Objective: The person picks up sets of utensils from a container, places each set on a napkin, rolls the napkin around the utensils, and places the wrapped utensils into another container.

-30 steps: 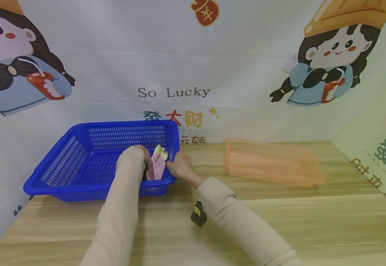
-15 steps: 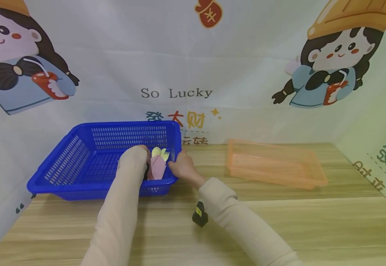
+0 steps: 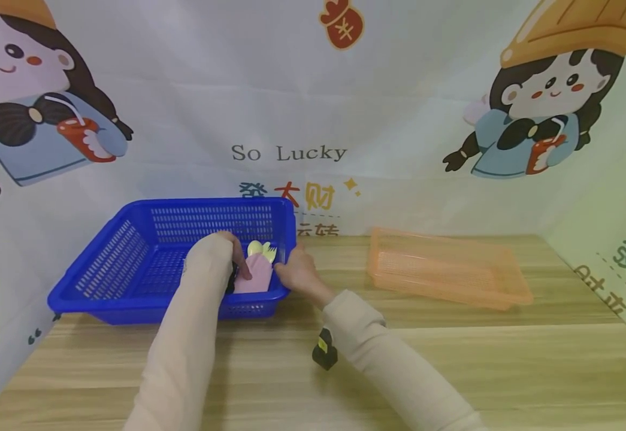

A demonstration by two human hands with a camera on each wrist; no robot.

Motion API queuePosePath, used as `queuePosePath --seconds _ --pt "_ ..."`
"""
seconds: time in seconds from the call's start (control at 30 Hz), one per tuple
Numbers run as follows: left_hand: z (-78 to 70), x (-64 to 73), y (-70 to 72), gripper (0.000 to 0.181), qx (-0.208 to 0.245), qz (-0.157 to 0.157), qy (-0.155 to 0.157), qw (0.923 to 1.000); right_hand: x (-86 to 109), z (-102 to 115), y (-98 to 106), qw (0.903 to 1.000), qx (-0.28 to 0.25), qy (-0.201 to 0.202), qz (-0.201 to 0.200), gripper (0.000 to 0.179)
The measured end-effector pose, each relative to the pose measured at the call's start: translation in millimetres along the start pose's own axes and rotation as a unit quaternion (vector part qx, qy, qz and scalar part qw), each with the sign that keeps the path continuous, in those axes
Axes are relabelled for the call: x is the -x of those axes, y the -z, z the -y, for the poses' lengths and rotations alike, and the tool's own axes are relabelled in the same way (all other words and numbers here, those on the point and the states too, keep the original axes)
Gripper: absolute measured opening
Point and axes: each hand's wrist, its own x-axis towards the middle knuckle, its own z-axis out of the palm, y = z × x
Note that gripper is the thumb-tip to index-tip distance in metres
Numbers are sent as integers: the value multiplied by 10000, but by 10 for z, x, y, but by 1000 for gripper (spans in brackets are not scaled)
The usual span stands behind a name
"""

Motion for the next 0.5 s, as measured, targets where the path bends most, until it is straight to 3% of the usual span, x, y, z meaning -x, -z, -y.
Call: queuePosePath --seconds 0.07,0.1,0.13,0.27,0.33,0.4,0.5 --pt "7 -109 11 73 -74 33 -59 9999 4 6 3 10000 -10 -28 -16 48" --pt "32 -46 10 70 -209 73 -258 9994 5 10 3 10000 -25 -33 -14 49" --pt "25 -173 24 70 -238 114 -238 9994 7 13 3 10000 0 -9 -33 49" --pt "13 -174 128 56 -893 264 -811 9923 8 2 -7 10000 -46 25 9 49" --pt "-42 -8 195 54 -953 185 -1023 9900 7 -11 -10 9999 -93 74 6 49" --pt "-79 271 246 48 -942 -119 -1507 9840 5 -25 -8 9997 -224 123 1 47" --pt "-119 826 280 37 -615 -831 -2450 9640 11 -42 4 9985 -513 187 84 44"
